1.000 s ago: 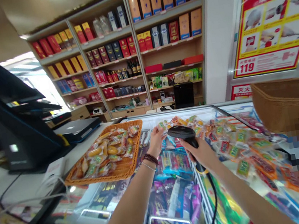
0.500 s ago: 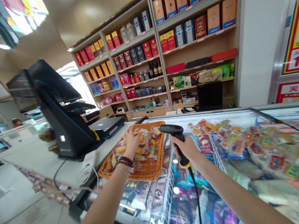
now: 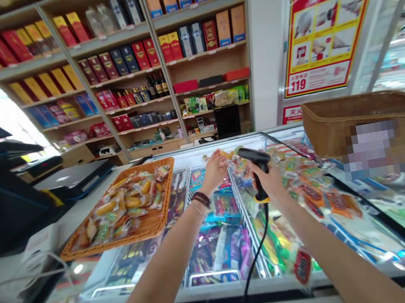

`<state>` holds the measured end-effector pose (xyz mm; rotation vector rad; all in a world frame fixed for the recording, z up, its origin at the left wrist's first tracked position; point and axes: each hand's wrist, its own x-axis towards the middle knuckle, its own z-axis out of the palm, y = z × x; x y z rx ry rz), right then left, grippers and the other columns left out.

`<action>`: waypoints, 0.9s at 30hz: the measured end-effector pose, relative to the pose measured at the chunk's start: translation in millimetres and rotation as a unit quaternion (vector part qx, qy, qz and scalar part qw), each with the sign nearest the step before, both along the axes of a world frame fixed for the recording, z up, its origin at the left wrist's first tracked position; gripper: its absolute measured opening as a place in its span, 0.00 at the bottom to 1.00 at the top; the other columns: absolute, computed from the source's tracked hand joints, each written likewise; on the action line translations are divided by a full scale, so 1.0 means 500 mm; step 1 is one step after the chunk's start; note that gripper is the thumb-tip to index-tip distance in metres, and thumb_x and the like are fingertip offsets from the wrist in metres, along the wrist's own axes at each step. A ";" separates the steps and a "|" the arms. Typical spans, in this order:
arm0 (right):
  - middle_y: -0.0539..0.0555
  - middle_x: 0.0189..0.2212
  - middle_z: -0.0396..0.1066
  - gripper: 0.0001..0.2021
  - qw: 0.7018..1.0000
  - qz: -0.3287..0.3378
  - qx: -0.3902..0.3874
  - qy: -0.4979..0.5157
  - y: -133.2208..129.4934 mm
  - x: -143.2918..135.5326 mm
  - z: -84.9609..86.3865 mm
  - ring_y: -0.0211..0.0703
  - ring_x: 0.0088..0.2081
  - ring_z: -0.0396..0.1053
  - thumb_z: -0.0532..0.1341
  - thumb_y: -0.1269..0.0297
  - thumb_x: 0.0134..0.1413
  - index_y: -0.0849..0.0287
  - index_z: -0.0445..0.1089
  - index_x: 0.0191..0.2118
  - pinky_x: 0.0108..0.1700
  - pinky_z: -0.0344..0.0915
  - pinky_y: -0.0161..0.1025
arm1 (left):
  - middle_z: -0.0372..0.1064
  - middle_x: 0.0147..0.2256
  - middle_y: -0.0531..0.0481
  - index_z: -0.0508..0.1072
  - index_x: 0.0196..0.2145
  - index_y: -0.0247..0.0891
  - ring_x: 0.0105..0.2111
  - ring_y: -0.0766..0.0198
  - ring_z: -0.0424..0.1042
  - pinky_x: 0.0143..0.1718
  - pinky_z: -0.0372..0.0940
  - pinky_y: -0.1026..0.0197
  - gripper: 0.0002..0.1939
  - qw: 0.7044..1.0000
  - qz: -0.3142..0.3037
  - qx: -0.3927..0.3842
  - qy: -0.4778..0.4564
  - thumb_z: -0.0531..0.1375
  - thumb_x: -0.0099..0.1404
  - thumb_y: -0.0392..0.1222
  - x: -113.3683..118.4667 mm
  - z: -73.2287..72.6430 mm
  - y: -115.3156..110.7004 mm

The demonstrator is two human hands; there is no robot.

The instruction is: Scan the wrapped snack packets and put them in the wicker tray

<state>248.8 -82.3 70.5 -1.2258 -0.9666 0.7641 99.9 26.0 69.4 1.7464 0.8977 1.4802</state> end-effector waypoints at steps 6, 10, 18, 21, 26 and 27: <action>0.47 0.19 0.66 0.17 0.994 -0.042 -0.048 0.087 -0.009 0.030 -0.039 0.36 0.16 0.61 0.70 0.50 0.42 0.55 0.65 0.26 0.17 0.57 0.35 | 0.75 0.35 0.41 0.73 0.27 0.40 0.48 0.48 0.72 0.61 0.59 0.48 0.05 0.997 0.021 -0.072 0.035 0.65 0.56 0.32 0.135 -0.065 0.040; 0.47 0.19 0.66 0.17 0.992 -0.023 -0.056 0.110 -0.006 0.013 -0.044 0.35 0.16 0.61 0.70 0.51 0.43 0.55 0.64 0.26 0.16 0.56 0.34 | 0.74 0.32 0.44 0.73 0.29 0.40 0.41 0.52 0.74 0.55 0.64 0.52 0.07 0.991 0.037 -0.070 0.105 0.68 0.54 0.36 0.128 -0.093 0.067; 0.47 0.18 0.65 0.20 0.997 -0.010 -0.045 0.066 -0.010 -0.004 -0.050 0.36 0.15 0.62 0.70 0.46 0.42 0.55 0.63 0.24 0.17 0.57 0.36 | 0.73 0.28 0.47 0.74 0.27 0.41 0.37 0.54 0.73 0.48 0.67 0.55 0.06 0.982 -0.008 -0.005 0.190 0.68 0.51 0.36 0.057 -0.097 0.058; 0.46 0.18 0.66 0.21 0.997 -0.019 -0.036 0.065 -0.012 -0.002 -0.053 0.35 0.15 0.61 0.70 0.45 0.42 0.55 0.63 0.24 0.17 0.57 0.36 | 0.73 0.28 0.45 0.70 0.22 0.41 0.43 0.50 0.73 0.52 0.64 0.52 0.11 0.977 0.018 -0.002 0.211 0.70 0.50 0.38 0.068 -0.090 0.038; 0.46 0.18 0.66 0.21 0.996 -0.020 -0.026 0.087 -0.014 0.003 -0.054 0.34 0.15 0.61 0.72 0.46 0.39 0.55 0.64 0.25 0.17 0.56 0.35 | 0.71 0.29 0.45 0.64 0.20 0.40 0.44 0.49 0.73 0.51 0.63 0.51 0.15 0.976 0.013 -0.033 0.214 0.69 0.52 0.35 0.096 -0.086 0.018; 0.46 0.18 0.66 0.21 0.996 -0.014 -0.029 0.088 -0.014 0.003 -0.055 0.34 0.15 0.61 0.72 0.46 0.39 0.55 0.64 0.25 0.17 0.56 0.35 | 0.71 0.29 0.46 0.65 0.21 0.40 0.42 0.50 0.74 0.50 0.64 0.52 0.15 0.981 0.009 -0.054 0.185 0.69 0.52 0.35 0.094 -0.090 0.017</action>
